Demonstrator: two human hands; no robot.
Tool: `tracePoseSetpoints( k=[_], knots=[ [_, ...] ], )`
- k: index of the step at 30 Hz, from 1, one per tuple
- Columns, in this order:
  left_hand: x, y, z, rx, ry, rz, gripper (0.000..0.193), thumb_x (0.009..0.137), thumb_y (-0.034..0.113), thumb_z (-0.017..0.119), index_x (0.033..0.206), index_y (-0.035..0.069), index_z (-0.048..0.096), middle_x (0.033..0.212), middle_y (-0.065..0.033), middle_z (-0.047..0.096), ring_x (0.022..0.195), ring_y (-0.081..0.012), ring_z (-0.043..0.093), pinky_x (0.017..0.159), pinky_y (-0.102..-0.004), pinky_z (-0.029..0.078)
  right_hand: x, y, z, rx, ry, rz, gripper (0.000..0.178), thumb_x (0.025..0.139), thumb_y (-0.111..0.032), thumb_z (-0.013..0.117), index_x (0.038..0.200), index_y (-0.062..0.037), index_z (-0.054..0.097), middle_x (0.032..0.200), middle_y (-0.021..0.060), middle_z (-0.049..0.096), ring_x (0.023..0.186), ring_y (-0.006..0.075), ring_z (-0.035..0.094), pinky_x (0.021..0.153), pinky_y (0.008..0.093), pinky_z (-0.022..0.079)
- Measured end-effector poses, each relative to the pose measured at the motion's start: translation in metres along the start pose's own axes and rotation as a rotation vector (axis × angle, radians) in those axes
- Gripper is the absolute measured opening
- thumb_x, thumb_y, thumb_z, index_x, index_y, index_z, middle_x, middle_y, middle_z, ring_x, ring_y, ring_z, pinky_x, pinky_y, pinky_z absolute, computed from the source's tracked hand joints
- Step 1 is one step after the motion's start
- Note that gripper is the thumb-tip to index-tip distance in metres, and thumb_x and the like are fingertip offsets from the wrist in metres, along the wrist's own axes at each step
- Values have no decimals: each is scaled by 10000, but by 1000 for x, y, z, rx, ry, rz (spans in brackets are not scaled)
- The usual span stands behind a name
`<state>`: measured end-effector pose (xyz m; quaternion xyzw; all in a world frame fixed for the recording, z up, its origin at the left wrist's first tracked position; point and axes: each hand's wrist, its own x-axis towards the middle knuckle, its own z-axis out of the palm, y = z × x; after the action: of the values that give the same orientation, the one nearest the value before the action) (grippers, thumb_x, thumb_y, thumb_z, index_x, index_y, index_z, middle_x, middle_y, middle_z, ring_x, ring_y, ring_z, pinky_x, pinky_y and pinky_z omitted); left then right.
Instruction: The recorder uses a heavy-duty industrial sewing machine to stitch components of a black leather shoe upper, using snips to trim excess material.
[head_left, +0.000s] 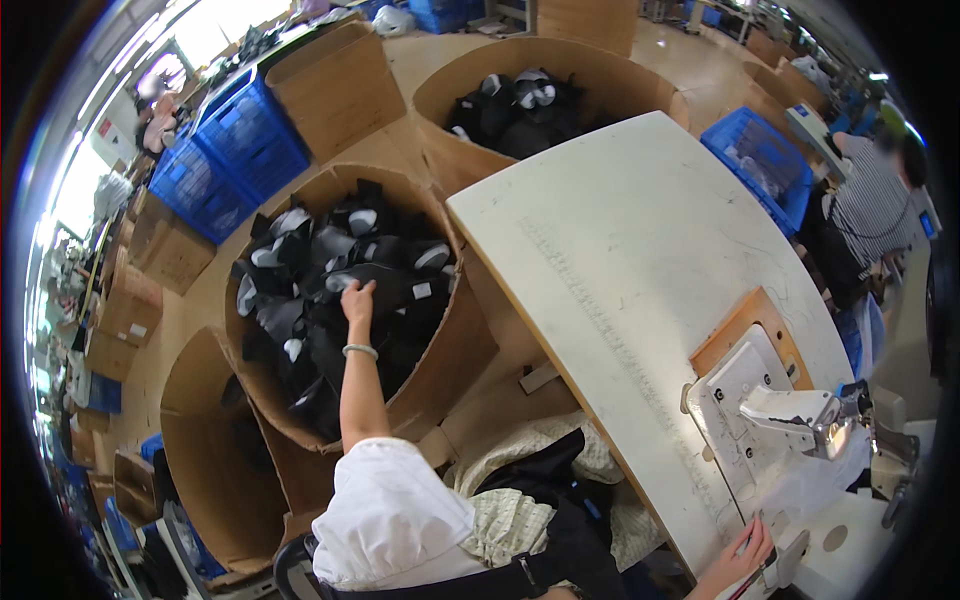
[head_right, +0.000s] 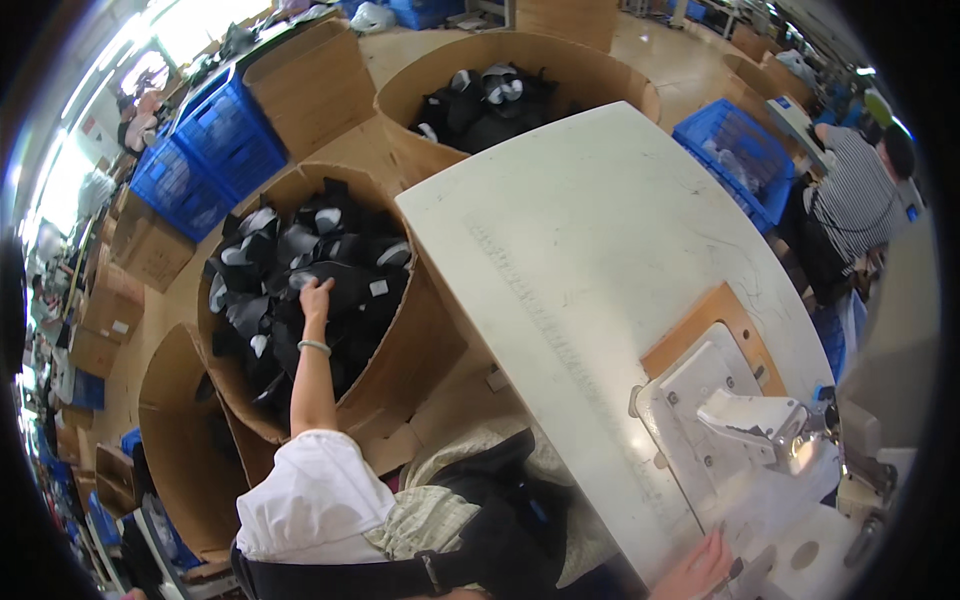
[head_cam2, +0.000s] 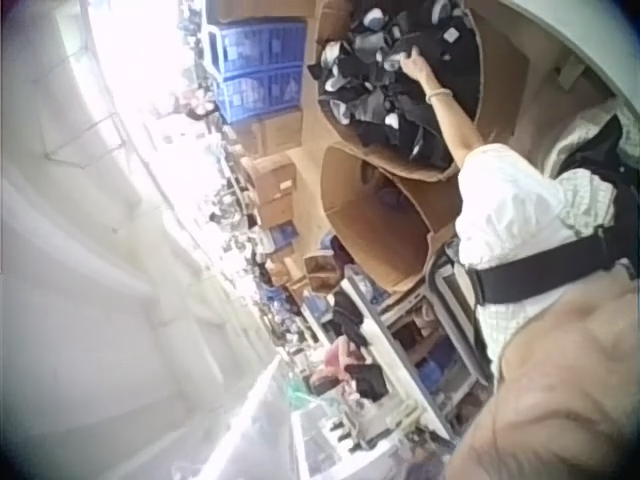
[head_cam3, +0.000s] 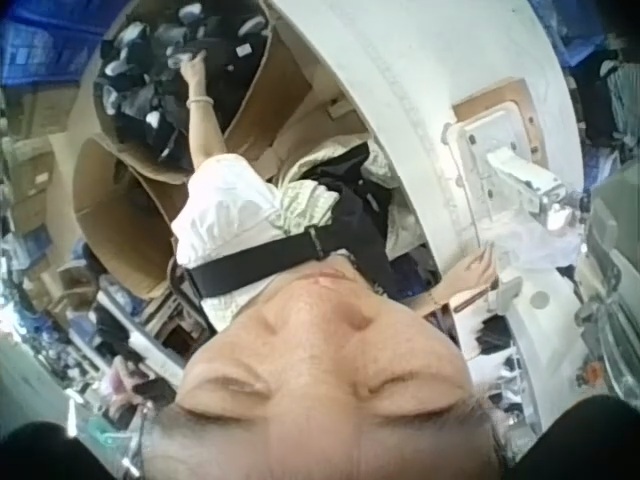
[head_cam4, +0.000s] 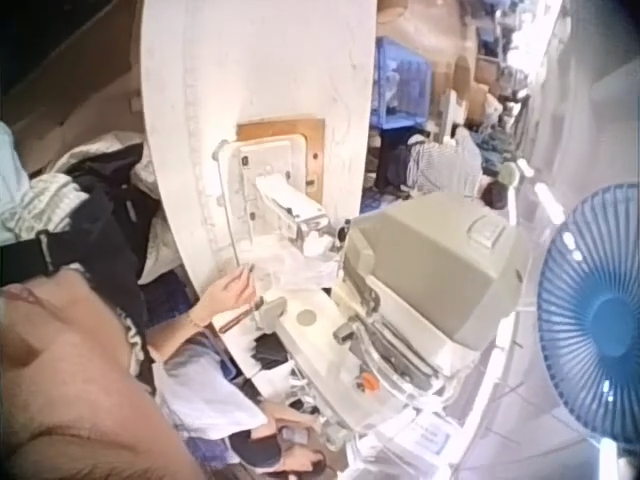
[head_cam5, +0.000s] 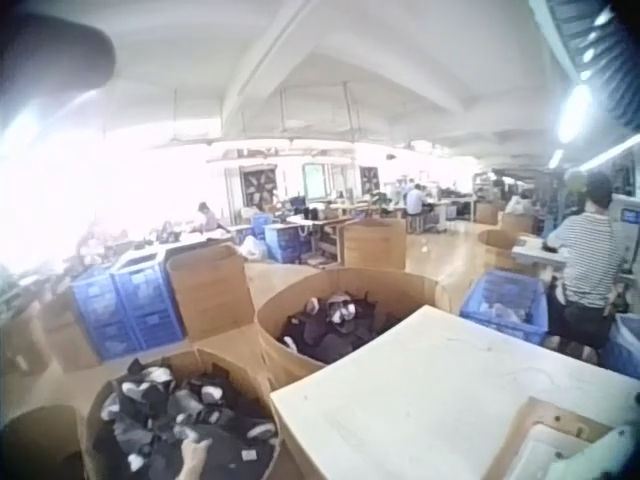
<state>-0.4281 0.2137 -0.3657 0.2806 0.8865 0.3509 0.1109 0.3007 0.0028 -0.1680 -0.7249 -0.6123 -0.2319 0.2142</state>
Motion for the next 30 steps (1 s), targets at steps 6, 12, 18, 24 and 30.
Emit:
tracePoseSetpoints(
  k=[6, 12, 18, 24, 30],
  knots=[
    [-27, 142, -76, -121, 192, 329, 344, 742, 245, 693, 775, -74, 566, 669, -126, 582, 647, -160, 548, 631, -311, 434, 24, -43, -6, 295, -131, -46, 188, 796, -1, 577, 981, -1, 614, 920, 127, 556, 852, 287, 524, 748, 367, 421],
    [-127, 288, -137, -1021, -292, 480, 155, 793, 57, 638, 910, -42, 616, 838, -57, 642, 715, -105, 599, 659, -209, 470, 82, -108, -8, 639, -324, -281, 278, 748, -3, 637, 1020, -4, 584, 968, 136, 556, 874, 300, 538, 753, 350, 446],
    [-183, 360, -130, -1069, -850, 482, 178, 818, 66, 600, 948, -55, 614, 880, -98, 655, 722, -144, 635, 655, -216, 504, 142, -162, 1, 889, -273, -314, 522, 778, -208, 666, 1221, -11, 474, 1171, 139, 491, 1072, 308, 481, 929, 376, 402],
    [-243, 411, -70, -875, -1360, 162, 195, 840, 140, 598, 856, -52, 626, 791, -78, 651, 643, -121, 629, 592, -217, 502, 166, -156, 16, 877, -24, -413, 486, 748, -292, 702, 1113, -14, 539, 1054, 104, 555, 966, 265, 504, 783, 328, 386],
    [-269, 438, -74, -102, -303, 1555, 416, 728, 129, 672, 1110, 3, 570, 1074, -123, 616, 993, -223, 598, 870, -309, 440, 160, -129, 28, 969, -162, -148, 407, 692, -327, 749, 930, -26, 614, 764, 67, 567, 729, 196, 477, 732, 327, 358]
  ],
)
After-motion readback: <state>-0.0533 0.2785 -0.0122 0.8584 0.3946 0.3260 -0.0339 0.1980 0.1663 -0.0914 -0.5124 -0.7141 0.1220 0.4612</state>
